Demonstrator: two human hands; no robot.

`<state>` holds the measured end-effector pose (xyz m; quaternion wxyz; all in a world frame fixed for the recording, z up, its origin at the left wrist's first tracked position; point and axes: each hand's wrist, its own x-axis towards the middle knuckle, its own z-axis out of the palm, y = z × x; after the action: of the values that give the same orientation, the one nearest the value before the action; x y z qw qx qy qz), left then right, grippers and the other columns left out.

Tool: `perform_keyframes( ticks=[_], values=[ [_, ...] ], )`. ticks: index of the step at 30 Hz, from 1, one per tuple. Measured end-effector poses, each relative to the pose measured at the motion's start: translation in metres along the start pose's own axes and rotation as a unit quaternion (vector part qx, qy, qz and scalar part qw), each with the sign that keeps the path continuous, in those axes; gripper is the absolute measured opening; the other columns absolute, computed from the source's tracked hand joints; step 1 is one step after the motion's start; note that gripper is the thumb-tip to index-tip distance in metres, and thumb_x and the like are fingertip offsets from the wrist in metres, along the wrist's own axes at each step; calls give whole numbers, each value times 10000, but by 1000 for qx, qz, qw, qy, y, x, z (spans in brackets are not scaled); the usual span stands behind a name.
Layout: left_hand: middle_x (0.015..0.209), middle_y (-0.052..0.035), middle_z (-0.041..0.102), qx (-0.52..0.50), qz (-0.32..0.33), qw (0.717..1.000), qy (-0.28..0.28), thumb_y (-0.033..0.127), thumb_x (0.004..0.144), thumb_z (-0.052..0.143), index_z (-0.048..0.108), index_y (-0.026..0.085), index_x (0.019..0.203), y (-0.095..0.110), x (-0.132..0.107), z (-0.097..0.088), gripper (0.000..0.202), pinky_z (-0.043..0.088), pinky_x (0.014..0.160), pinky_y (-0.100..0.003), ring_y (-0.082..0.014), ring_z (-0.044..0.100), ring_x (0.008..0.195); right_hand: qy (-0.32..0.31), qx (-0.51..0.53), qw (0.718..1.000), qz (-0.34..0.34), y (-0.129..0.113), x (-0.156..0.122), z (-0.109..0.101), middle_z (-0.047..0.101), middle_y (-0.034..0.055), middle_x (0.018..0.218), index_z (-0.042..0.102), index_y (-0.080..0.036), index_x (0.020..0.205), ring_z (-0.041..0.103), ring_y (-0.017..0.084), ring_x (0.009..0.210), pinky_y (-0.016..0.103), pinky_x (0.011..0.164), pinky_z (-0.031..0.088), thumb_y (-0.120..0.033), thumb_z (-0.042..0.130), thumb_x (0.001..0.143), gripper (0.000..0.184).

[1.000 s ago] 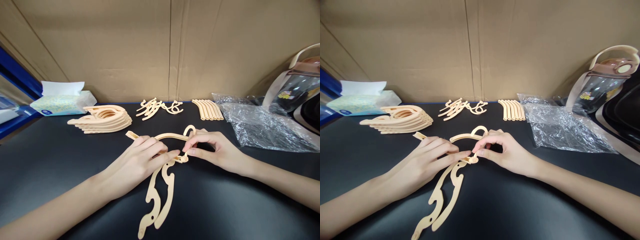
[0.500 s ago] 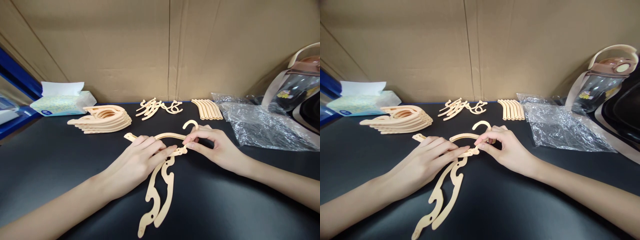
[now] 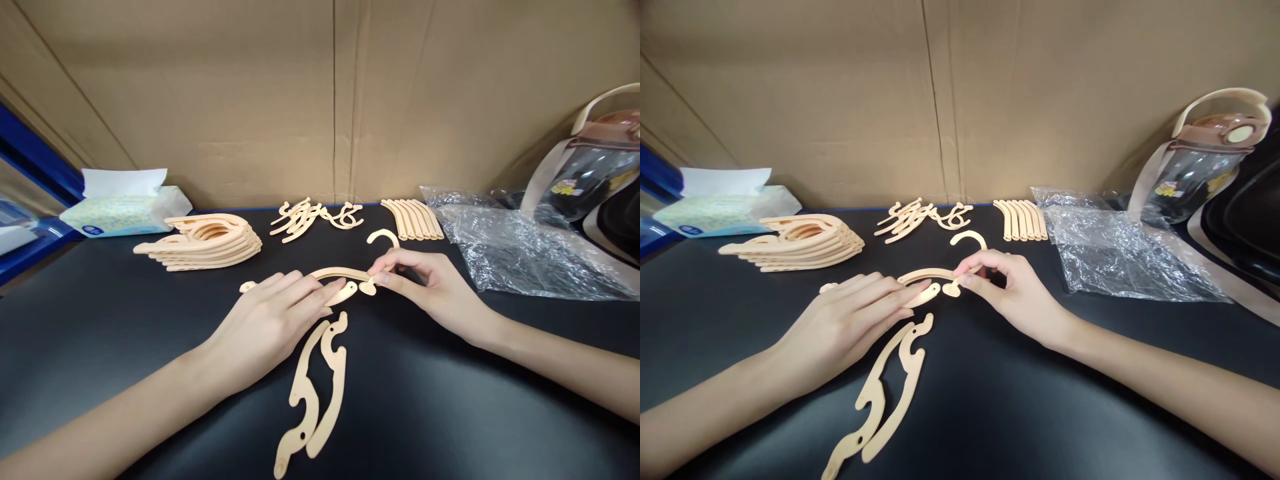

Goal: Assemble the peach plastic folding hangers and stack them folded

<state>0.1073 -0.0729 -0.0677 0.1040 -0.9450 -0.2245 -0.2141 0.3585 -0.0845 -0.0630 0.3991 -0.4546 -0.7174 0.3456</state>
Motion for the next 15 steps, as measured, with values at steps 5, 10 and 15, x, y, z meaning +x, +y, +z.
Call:
perform_keyframes(
  ticks=[5, 10, 15],
  values=[
    [996, -37, 656, -59, 1, 998, -10, 197, 1035, 412, 508, 161, 1334, 1, -1, 0, 317, 382, 686, -271, -154, 534, 814, -38, 31, 999, 8, -3, 1, -2, 673, -3, 826, 660, -216, 824, 597, 162, 813, 285, 764, 436, -342, 614, 905, 157],
    [1047, -41, 665, -99, 1, 995, -13, 174, 1029, 427, 497, 184, 1352, 0, -1, -1, 330, 374, 728, -280, -160, 541, 883, -72, 37, 997, 17, -2, 0, -5, 654, -6, 813, 679, -219, 848, 560, 154, 779, 280, 716, 406, -384, 617, 907, 185],
    [1037, -41, 663, -101, -5, 995, -9, 183, 1031, 421, 526, 194, 1336, -1, -1, -1, 323, 371, 735, -277, -161, 539, 873, -88, 42, 995, 8, 0, 0, -6, 647, -13, 821, 684, -223, 854, 551, 140, 775, 268, 713, 399, -356, 612, 919, 165]
  ],
)
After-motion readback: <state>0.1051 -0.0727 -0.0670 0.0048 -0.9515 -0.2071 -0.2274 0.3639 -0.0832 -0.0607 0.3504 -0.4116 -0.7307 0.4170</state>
